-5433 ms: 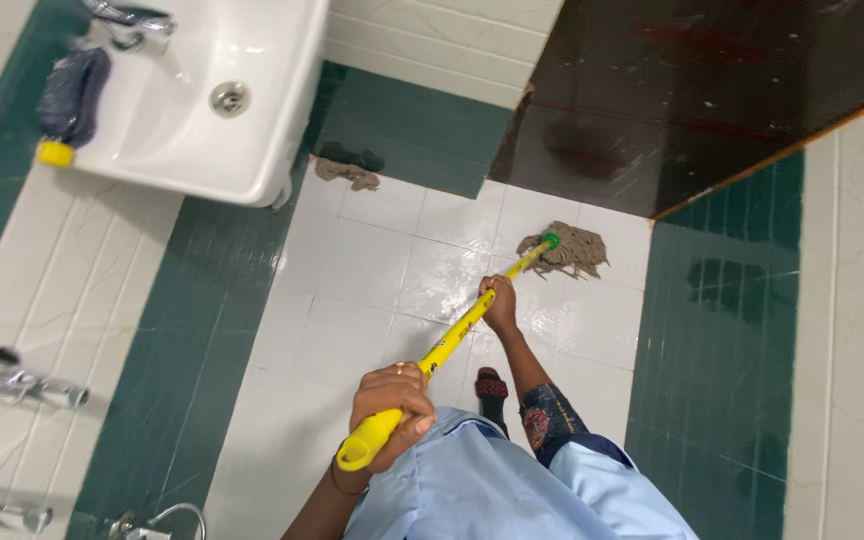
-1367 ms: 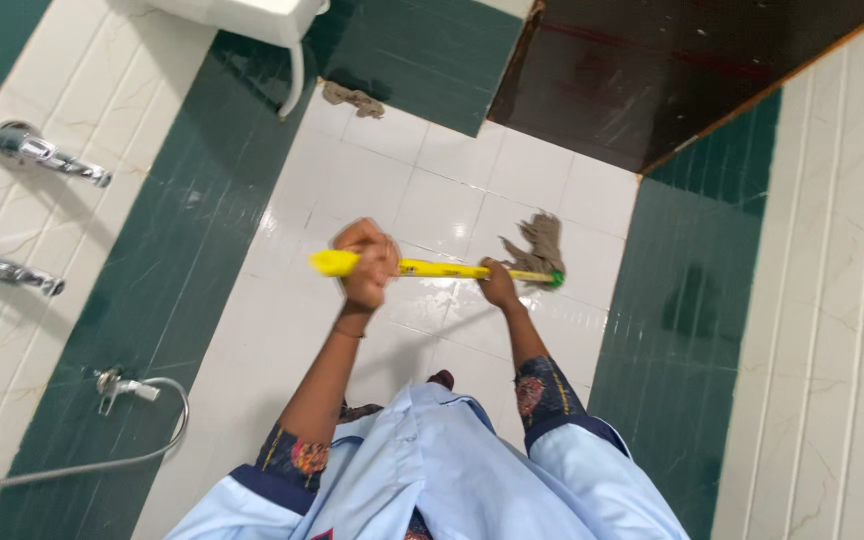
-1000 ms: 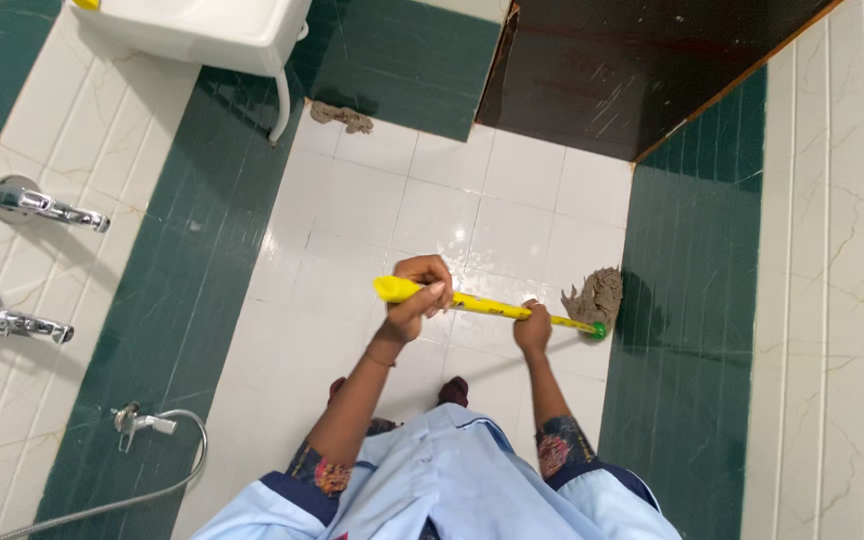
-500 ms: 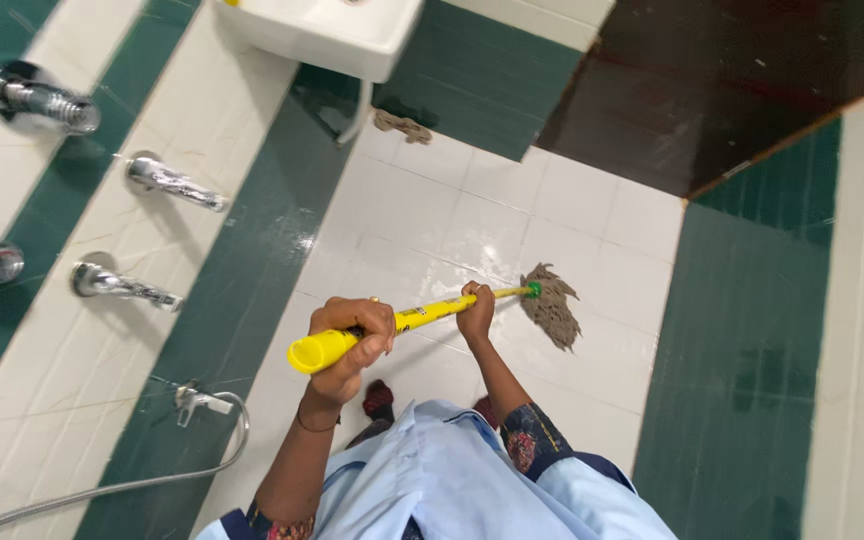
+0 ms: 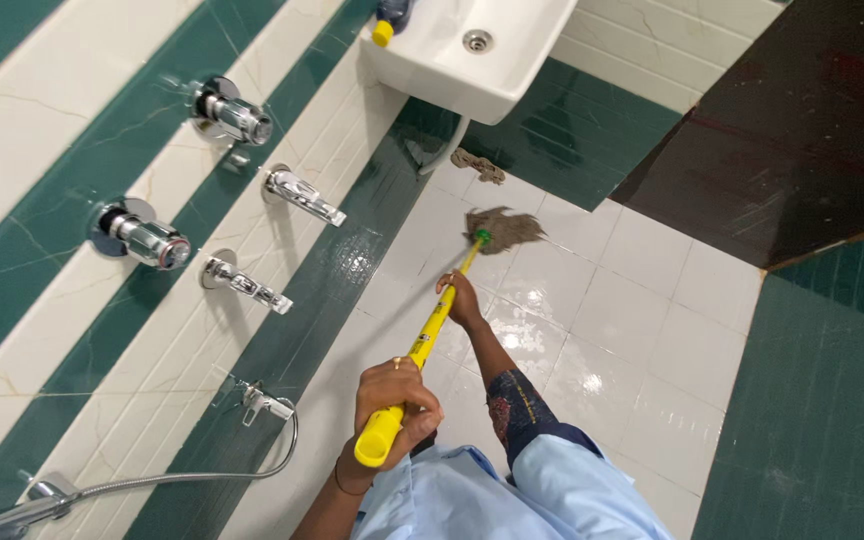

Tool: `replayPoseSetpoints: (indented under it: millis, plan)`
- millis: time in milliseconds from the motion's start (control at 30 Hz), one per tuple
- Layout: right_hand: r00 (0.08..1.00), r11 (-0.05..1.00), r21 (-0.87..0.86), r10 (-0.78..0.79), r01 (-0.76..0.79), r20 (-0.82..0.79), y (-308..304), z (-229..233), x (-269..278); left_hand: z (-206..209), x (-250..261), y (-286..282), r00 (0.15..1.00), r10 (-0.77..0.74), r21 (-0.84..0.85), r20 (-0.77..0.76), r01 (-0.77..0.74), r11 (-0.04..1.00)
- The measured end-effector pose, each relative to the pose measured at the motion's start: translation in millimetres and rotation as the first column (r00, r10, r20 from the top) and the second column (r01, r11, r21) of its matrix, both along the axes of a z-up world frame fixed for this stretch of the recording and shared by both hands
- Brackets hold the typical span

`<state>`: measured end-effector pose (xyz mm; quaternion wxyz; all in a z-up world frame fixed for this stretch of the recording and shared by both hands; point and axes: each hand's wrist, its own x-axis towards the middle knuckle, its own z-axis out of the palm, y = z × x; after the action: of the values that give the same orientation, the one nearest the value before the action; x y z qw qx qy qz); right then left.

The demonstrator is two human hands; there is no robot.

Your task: The person mops the bathroom floor, pours a blue liquid cleaning solution from a bottle onto the tiles, and continues mopping around the toilet and sink area.

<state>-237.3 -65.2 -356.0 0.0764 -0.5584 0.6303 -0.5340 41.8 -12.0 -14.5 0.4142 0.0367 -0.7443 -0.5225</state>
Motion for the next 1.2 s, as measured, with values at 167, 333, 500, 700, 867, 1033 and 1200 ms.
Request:
replayPoseSetpoints:
  millis: [167, 333, 500, 700, 867, 1033, 1200]
  plan:
    - [0.997, 0.989, 0.143, 0.03, -0.039, 0.066, -28.8, -1.7, 45.1, 5.7, 30.4, -8.9, 0.963, 0.158, 0.201, -0.219, -0.114, 0.973]
    - [0.983, 0.924, 0.34, 0.185, -0.176, 0.007, -19.2, -1.3, 90.0, 5.3, 73.8, -21.7, 0.821, 0.389, 0.279, -0.417, -0.292, 0.915]
    - [0.957, 0.866, 0.421, 0.292, -0.268, 0.01, 14.2, 4.2, 124.9, -5.9, 103.8, -32.0, 0.649, 0.546, 0.344, -0.529, -0.424, 0.838]
    - [0.975, 0.874, 0.436, 0.219, -0.215, 0.043, 124.8, -11.4, 96.3, -39.3, 75.1, 22.7, 0.699, 0.456, 0.356, -0.551, -0.298, 0.886]
    - [0.998, 0.868, 0.492, 0.064, -0.067, 0.023, 207.2, -17.9, 43.7, -52.1, 22.6, 68.2, 0.766, 0.342, 0.367, -0.544, -0.15, 0.918]
    - [0.996, 0.916, 0.394, -0.092, 0.079, 0.014, 303.5, -15.8, -2.1, -68.8, -35.9, 120.2, 0.823, 0.214, 0.387, -0.526, 0.008, 0.922]
    - [0.949, 0.852, 0.434, -0.315, 0.293, -0.023, 411.8, -4.1, -40.0, -103.0, -92.2, 202.0, 0.876, 0.054, 0.517, -0.48, 0.232, 0.824]
